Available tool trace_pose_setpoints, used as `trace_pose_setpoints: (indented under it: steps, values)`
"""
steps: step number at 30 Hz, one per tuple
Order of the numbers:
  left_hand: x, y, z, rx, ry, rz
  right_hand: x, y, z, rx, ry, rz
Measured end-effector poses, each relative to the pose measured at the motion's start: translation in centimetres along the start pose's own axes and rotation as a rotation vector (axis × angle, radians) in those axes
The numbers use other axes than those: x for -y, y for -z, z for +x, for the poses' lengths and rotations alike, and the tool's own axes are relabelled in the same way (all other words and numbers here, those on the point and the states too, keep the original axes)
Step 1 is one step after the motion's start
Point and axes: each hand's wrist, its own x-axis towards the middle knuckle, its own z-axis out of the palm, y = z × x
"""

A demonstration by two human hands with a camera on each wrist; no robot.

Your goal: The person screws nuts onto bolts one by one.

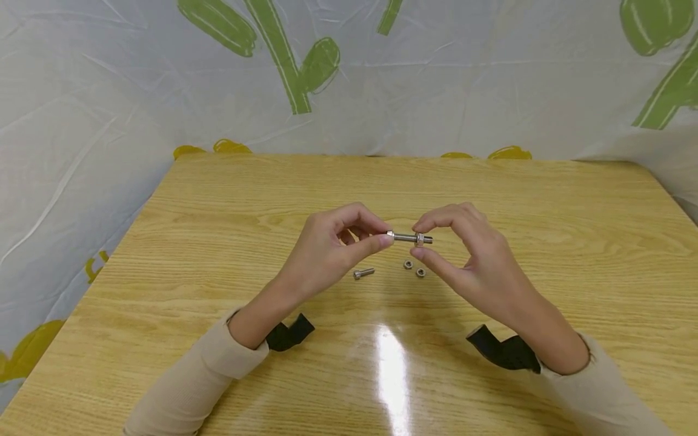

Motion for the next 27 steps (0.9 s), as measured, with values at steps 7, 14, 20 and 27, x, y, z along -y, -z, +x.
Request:
trace_pose_setpoints:
  steps: [7, 14, 20, 27]
  values:
    - [-0.09, -0.10, -0.04, 0.017, 0.005, -0.028, -0.05, -0.10, -0.03, 0.018, -0.033, 0.013]
    - [-0.35, -0.26, -0.07, 0.035, -0.010, -0.036, -0.14, -0.35, -0.05, 0.021, -0.120, -0.007]
    - [-0.11, -0.20, -0.05, 0.032, -0.026, -0.029, 0.01, 0.06, -0.11, 0.041, -0.195, -0.013]
    - [-0.01, -0.01, -0.01, 0.033, -0.039, -0.017, 0.08, 0.24, -0.14, 0.047, -0.062, 0.038]
